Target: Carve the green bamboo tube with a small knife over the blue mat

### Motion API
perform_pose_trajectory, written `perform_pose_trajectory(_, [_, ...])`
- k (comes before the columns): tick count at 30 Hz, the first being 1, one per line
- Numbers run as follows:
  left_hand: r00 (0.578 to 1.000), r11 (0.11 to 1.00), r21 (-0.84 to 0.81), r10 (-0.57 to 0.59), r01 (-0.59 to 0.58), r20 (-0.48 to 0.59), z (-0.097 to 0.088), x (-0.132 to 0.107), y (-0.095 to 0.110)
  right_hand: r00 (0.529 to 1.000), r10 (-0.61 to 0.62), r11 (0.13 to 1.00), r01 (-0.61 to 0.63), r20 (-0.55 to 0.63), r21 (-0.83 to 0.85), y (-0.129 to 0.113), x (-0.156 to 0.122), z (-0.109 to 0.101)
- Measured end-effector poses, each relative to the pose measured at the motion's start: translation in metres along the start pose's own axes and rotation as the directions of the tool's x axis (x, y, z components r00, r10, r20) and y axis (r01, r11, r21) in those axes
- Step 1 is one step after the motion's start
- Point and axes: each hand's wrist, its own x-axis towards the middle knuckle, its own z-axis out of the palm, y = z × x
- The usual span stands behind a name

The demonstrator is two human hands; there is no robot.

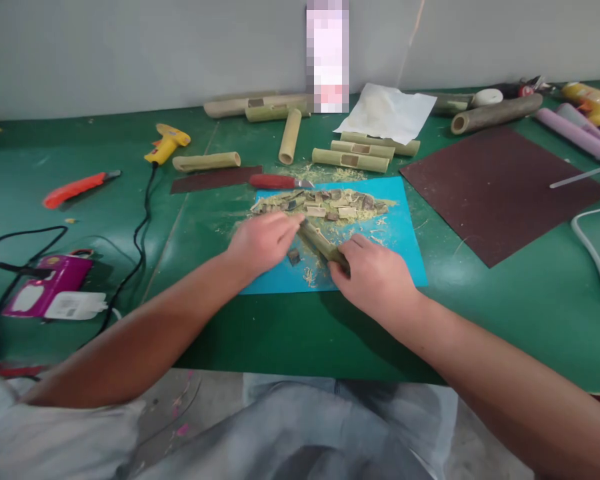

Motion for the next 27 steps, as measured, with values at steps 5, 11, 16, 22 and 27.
perform_pose_trajectory(5, [0.999, 0.999, -0.009, 0.044, -0.044, 0.024, -0.0005, -0.0003, 0.0000, 1.000, -0.009, 1.000, 0.009, 0.009, -0.007, 0.0007, 0.0000, -0.0005])
perform_pose_trajectory(11, [0.999, 0.999, -0.026, 0.029, -0.029, 0.027, -0.0017, 0.0013, -0.0041, 1.000, -0.029, 0.997, 0.028, -0.005, -0.070, 0.0005, -0.0014, -0.0014])
perform_pose_trajectory(16, [1.000, 0.999, -0.019, -0.027, 0.027, -0.012, 0.0000, 0.0032, -0.0078, 0.998, -0.048, 0.991, 0.043, -0.038, -0.125, 0.0000, -0.0021, 0.0003])
perform_pose_trajectory(22, [1.000, 0.999, -0.037, -0.005, 0.004, -0.019, 0.0014, 0.0055, -0.0093, 0.999, -0.035, 0.989, 0.030, -0.032, -0.146, -0.0010, -0.0022, -0.0012])
perform_pose_trajectory(27, [0.999, 0.994, -0.100, 0.035, -0.033, 0.013, 0.0013, 0.0052, -0.0085, 0.999, -0.032, 0.991, 0.029, -0.026, -0.128, -0.0012, -0.0018, -0.0018])
